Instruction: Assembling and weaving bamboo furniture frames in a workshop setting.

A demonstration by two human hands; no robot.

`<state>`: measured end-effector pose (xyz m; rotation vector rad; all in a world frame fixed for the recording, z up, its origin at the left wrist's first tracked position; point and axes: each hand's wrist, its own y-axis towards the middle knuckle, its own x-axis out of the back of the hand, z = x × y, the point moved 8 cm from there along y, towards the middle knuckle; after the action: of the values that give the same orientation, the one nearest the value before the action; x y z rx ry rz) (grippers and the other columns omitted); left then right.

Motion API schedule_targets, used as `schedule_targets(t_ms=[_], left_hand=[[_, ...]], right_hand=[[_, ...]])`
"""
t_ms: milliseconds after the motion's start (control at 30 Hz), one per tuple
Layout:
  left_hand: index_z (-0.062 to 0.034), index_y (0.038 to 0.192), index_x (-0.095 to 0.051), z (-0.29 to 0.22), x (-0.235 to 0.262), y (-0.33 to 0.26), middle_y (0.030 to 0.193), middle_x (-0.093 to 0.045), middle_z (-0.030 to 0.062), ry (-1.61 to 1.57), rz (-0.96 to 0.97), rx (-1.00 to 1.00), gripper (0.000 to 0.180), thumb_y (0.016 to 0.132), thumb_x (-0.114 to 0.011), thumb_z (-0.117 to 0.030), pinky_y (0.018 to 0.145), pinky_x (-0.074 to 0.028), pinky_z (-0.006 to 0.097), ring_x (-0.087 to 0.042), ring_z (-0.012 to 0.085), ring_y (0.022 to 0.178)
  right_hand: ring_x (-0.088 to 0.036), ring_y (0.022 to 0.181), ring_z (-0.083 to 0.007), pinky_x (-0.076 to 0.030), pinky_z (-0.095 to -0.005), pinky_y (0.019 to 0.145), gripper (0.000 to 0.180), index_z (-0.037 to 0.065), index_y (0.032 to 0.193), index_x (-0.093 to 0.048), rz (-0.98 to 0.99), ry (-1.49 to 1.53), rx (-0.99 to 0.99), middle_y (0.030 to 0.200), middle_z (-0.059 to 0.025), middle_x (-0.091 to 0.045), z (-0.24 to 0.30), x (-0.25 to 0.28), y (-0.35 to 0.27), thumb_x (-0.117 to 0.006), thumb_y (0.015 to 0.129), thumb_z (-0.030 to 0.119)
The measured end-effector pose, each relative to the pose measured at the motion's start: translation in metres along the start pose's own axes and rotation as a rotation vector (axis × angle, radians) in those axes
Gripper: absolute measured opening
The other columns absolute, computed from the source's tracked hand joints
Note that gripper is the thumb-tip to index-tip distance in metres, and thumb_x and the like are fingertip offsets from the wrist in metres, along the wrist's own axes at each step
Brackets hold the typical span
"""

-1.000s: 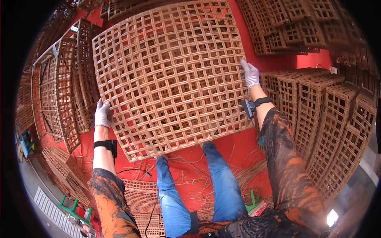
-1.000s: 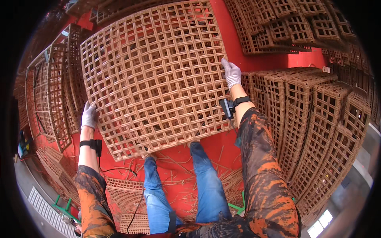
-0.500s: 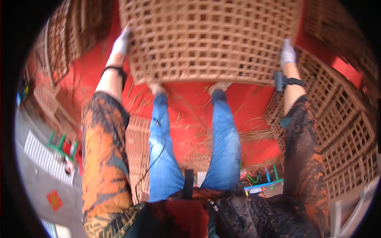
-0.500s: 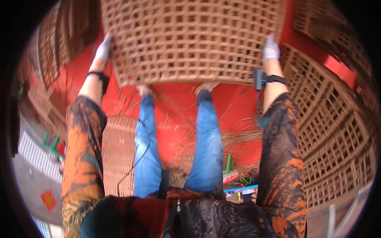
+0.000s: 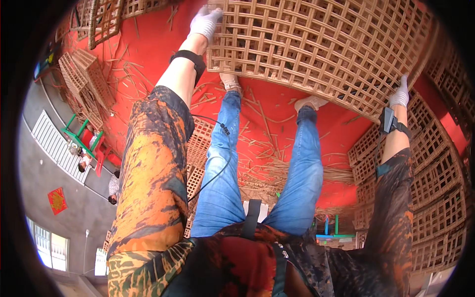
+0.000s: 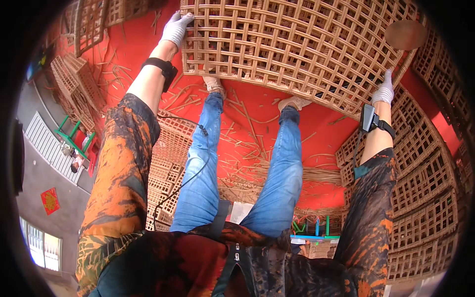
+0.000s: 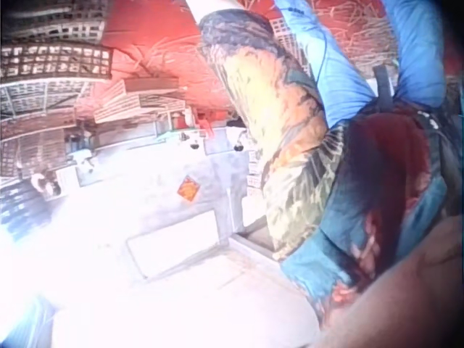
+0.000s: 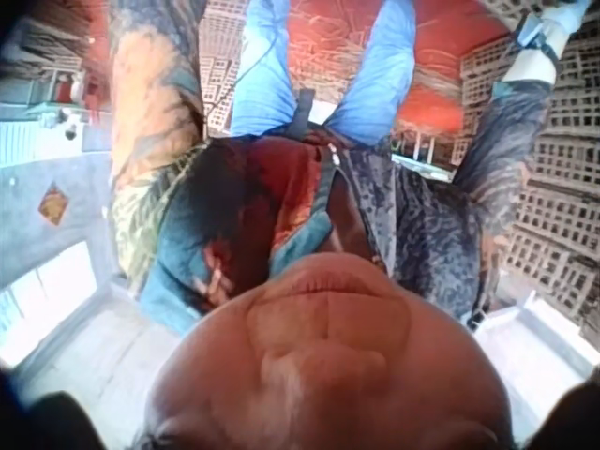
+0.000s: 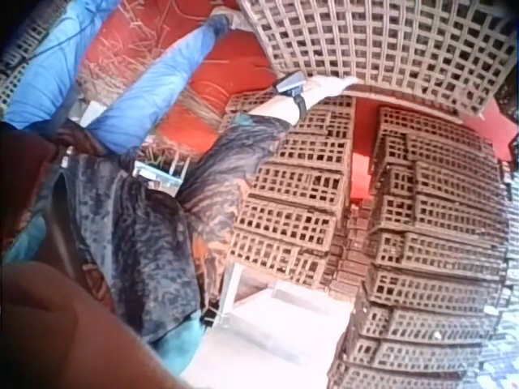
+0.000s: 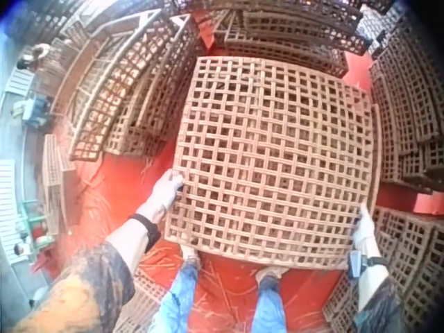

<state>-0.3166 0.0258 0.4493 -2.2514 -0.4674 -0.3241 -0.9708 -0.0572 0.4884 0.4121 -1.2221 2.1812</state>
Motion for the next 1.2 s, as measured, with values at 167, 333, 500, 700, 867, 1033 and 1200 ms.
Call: schedule_targets(t_ms=[167, 333, 500, 700, 867, 1033, 1200], left_hand=[[-0.0066, 0.129, -0.051, 0.014, -0.005, 0.002, 0.105, -0.064, 0.0027, -0.038, 0.053, 0.038, 0.044, 0.089, -0.061, -0.021, 0.073, -0.046, 0.027, -0.059, 0.0114, 0.086], [-0.0018, 0.134, -0.045, 0.023, 0.005, -0.002, 0.115, -0.062, 0.0078, 0.167, -0.070, 0.028, 0.054, 0.089, -0.060, -0.028, 0.083, -0.047, 0.028, -0.059, 0.0154, 0.098], [-0.0022, 0.125, -0.053, 0.071, -0.030, -0.016, 0.119, -0.060, 0.0130, 0.023, 0.110, 0.161, 0.058, 0.092, -0.047, -0.049, 0.085, -0.047, 0.035, -0.058, 0.0223, 0.102], [-0.0066, 0.135, -0.045, 0.087, -0.061, -0.046, 0.130, -0.052, 0.0125, 0.044, 0.154, 0.210, 0.053, 0.094, -0.044, -0.041, 0.093, -0.044, 0.040, -0.049, 0.0258, 0.120], [-0.0079, 0.142, -0.033, 0.098, -0.028, -0.017, 0.139, -0.044, 0.0133, 0.176, 0.190, 0.354, 0.066, 0.090, -0.051, -0.044, 0.085, -0.046, 0.036, -0.048, 0.0253, 0.120], [-0.0130, 0.145, -0.027, 0.090, 0.009, -0.038, 0.142, -0.040, 0.0110, 0.422, 0.180, 0.415, 0.070, 0.085, -0.056, -0.036, 0.084, -0.041, 0.049, -0.041, 0.0292, 0.126], [-0.0164, 0.147, -0.020, 0.088, -0.008, -0.066, 0.147, -0.034, 0.0109, 0.463, 0.253, 0.547, 0.072, 0.087, -0.056, -0.034, 0.096, -0.034, 0.052, -0.037, 0.0333, 0.131]], right_hand=[[-0.035, 0.131, -0.0330, -0.027, -0.0446, 0.107, 0.093, -0.002, 0.141, -0.033, -0.005, -0.132, 0.021, 0.145, -0.0212, -0.033, -0.005, 0.002, -0.004, -0.055, 0.081, 0.065], [-0.041, 0.127, -0.0276, -0.030, -0.0362, 0.105, 0.082, -0.005, 0.136, -0.041, 0.112, -0.242, 0.043, 0.140, -0.0193, -0.043, -0.034, 0.016, 0.008, -0.048, 0.087, 0.061], [-0.043, 0.127, -0.0302, -0.034, -0.0389, 0.103, 0.075, -0.004, 0.135, -0.040, -0.007, -0.412, 0.202, 0.138, -0.0191, -0.045, -0.059, 0.046, 0.023, -0.040, 0.091, 0.057], [-0.052, 0.118, -0.0356, -0.038, -0.0414, 0.098, 0.066, -0.004, 0.117, -0.059, 0.021, -0.555, 0.436, 0.118, -0.0245, -0.059, -0.070, 0.065, 0.039, -0.036, 0.093, 0.053], [-0.056, 0.068, -0.0116, -0.044, -0.0246, 0.062, 0.027, 0.001, 0.092, -0.063, -0.156, -0.127, 0.376, 0.080, -0.0048, -0.065, -0.080, 0.119, 0.047, -0.056, 0.090, 0.027], [-0.062, 0.098, -0.0297, -0.045, -0.0353, 0.087, 0.038, 0.009, 0.107, -0.067, -0.144, -0.296, 0.165, 0.103, -0.0178, -0.066, -0.142, 0.098, -0.019, -0.057, 0.085, 0.038], [-0.062, 0.099, -0.0313, -0.046, -0.0375, 0.088, 0.039, 0.014, 0.105, -0.069, -0.063, -0.374, 0.271, 0.107, -0.0163, -0.065, -0.124, 0.100, -0.031, -0.061, 0.082, 0.044]])
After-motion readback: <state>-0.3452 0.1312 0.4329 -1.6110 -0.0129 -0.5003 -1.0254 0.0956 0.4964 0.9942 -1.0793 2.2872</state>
